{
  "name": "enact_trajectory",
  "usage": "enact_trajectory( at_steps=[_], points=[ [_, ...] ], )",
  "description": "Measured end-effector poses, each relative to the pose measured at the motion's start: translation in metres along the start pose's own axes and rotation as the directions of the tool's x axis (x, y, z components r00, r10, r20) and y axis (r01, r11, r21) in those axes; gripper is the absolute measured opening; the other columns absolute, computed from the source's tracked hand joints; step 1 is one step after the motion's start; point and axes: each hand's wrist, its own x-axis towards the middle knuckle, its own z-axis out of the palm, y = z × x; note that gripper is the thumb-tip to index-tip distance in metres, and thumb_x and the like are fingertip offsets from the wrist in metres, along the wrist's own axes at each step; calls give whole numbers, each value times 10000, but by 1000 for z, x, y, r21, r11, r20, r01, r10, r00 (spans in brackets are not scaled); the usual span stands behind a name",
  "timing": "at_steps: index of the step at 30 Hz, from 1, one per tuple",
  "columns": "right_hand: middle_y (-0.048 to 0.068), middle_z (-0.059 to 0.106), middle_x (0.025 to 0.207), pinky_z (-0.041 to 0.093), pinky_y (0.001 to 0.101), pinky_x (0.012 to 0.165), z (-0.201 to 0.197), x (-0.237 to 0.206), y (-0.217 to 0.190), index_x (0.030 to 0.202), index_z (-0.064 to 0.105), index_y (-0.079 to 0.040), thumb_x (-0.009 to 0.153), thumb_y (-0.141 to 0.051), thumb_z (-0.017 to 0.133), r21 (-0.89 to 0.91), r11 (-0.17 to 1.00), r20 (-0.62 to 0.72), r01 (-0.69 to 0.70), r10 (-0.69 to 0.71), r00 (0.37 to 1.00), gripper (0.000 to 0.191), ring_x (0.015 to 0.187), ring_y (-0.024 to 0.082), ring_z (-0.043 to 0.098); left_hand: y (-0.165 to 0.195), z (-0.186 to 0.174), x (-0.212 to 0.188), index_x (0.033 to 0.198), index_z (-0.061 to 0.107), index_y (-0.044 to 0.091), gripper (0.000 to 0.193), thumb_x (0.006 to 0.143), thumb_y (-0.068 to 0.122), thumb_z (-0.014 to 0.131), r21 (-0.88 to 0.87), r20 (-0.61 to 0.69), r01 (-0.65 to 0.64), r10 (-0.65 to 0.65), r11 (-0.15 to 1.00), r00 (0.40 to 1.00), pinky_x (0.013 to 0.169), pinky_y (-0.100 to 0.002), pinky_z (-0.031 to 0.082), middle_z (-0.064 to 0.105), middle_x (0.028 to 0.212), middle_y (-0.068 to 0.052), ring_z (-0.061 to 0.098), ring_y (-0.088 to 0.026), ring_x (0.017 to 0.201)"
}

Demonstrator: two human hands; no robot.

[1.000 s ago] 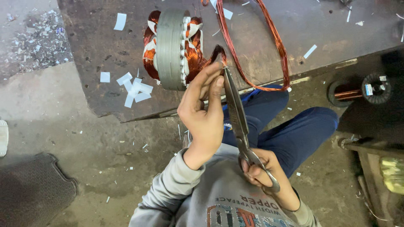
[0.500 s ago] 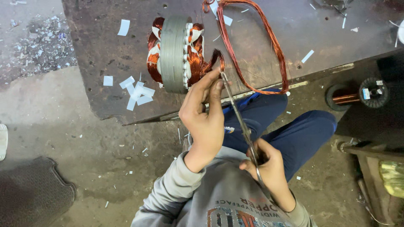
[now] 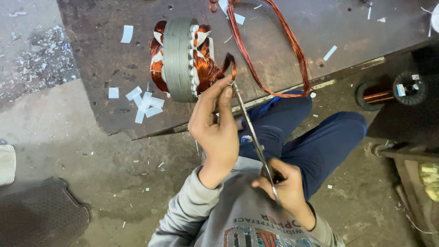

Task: The person uses shears to cut copper wire and then winds the wire into the slots of a motor stator. The person repeatedly cuts and inserts wire segments, adjusting the stator as needed.

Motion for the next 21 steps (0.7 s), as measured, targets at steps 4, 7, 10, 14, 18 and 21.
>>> enact_trajectory(
  at_steps=[4, 7, 10, 14, 18, 21],
  points=[
    [-51, 549, 597, 372, 241, 474, 0, 6, 12, 725, 587, -61, 727, -426, 883, -13, 1000, -54, 25, -26, 998, 471, 547, 33, 463, -2, 1, -2, 1191, 722, 34, 163, 1043, 48, 654, 52, 8, -52, 52, 997, 999, 794, -261, 563, 756, 1092, -76, 708, -121, 949],
    [-55, 541, 641, 372, 237, 494, -6, 12, 17, 779, 583, -53, 713, -463, 893, 107, 994, 40, 19, -23, 999, 518, 585, 28, 465, -4, 2, -2, 1201, 713, 25, 154, 1059, 43, 655, 70, 8, -129, 128, 989, 992, 903, -291, 575, 755, 1123, -88, 725, -157, 1004],
    [-44, 529, 668, 330, 231, 488, -10, 14, 15, 864, 596, -27, 727, -599, 869, 443, 880, 341, -172, 12, 940, 649, 572, 40, 448, -5, 1, 0, 1185, 716, 18, 153, 1050, 46, 650, 95, 20, -122, 121, 988, 992, 897, -293, 573, 755, 1112, -96, 728, -174, 993],
    [-18, 520, 658, 282, 233, 442, -8, 13, 8, 851, 584, 9, 748, -643, 850, 675, 570, 567, -469, 6, 823, 712, 521, 57, 420, -3, -3, 3, 1210, 706, 12, 162, 1069, 53, 640, 107, 31, -157, 154, 982, 988, 946, -293, 562, 754, 1145, -100, 729, -177, 1038],
    [-9, 506, 572, 255, 232, 388, -2, 12, -4, 795, 628, 19, 682, -523, 904, 601, 702, 445, -383, 104, 889, 618, 431, 40, 383, -1, -4, 3, 1228, 701, 7, 163, 1083, 43, 635, 97, 27, -183, 181, 978, 983, 988, -299, 557, 753, 1177, -105, 729, -183, 1083],
    [-4, 497, 549, 379, 279, 454, 4, 10, -15, 661, 538, -47, 689, -360, 935, -106, 993, -93, 60, -70, 993, 506, 505, 77, 424, 0, -2, 1, 1204, 700, 0, 159, 1060, 23, 636, 51, 12, -108, 108, 993, 994, 928, -288, 574, 750, 1142, -106, 720, -173, 1015]
  ],
)
